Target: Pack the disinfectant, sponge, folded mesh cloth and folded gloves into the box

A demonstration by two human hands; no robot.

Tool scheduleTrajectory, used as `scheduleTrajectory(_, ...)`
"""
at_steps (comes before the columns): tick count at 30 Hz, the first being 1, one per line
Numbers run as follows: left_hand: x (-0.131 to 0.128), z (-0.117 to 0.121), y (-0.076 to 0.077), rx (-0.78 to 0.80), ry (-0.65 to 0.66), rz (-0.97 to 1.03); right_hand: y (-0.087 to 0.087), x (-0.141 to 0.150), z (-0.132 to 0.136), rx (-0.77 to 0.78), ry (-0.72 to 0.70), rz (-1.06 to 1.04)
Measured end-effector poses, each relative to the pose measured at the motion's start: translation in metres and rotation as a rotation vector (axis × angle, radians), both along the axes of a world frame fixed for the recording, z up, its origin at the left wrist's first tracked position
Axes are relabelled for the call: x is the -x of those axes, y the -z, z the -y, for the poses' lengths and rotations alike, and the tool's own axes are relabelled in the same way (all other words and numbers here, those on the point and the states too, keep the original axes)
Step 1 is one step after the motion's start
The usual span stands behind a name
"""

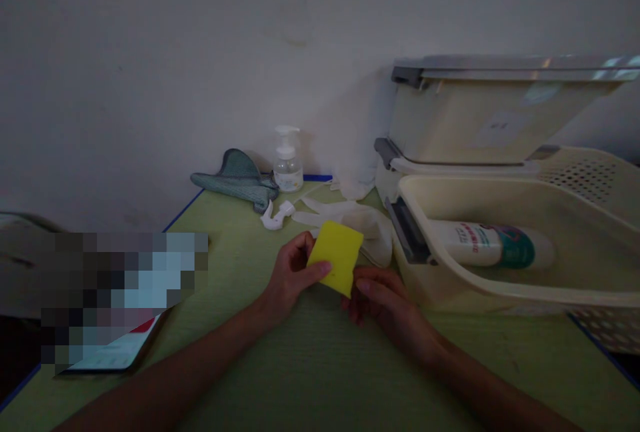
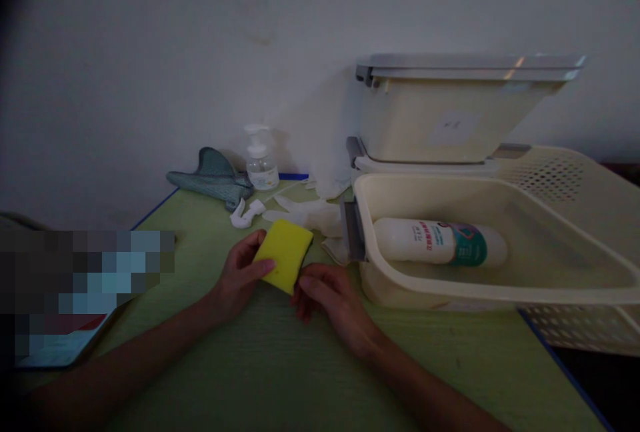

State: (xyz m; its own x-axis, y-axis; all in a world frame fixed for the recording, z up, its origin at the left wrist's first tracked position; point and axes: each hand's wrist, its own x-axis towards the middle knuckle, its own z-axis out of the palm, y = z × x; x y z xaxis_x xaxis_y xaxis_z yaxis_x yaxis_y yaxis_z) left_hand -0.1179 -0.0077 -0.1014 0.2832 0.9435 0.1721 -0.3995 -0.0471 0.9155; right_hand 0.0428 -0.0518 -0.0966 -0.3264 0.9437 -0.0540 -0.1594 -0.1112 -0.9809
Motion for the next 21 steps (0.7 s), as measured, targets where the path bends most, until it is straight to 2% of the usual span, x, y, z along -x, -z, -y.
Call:
scheduleTrajectory(7, 0.000, 0.002, -0.004, -0.012, 0.005, -0.035, -0.005, 0.001, 0.000, 0.002, -0.038, 0.056)
scheduleTrajectory(13, -0.001, 0.002, -0.006, -0.026, 0.027, -0.040, -0.013, 0.003, 0.003, 0.019, -0.012, 0.120)
scheduleTrajectory(21, 0.001, 0.000, -0.001, 0.035, 0.075, -0.032, -0.008, 0.004, 0.003, -0.026, 0.003, 0.174)
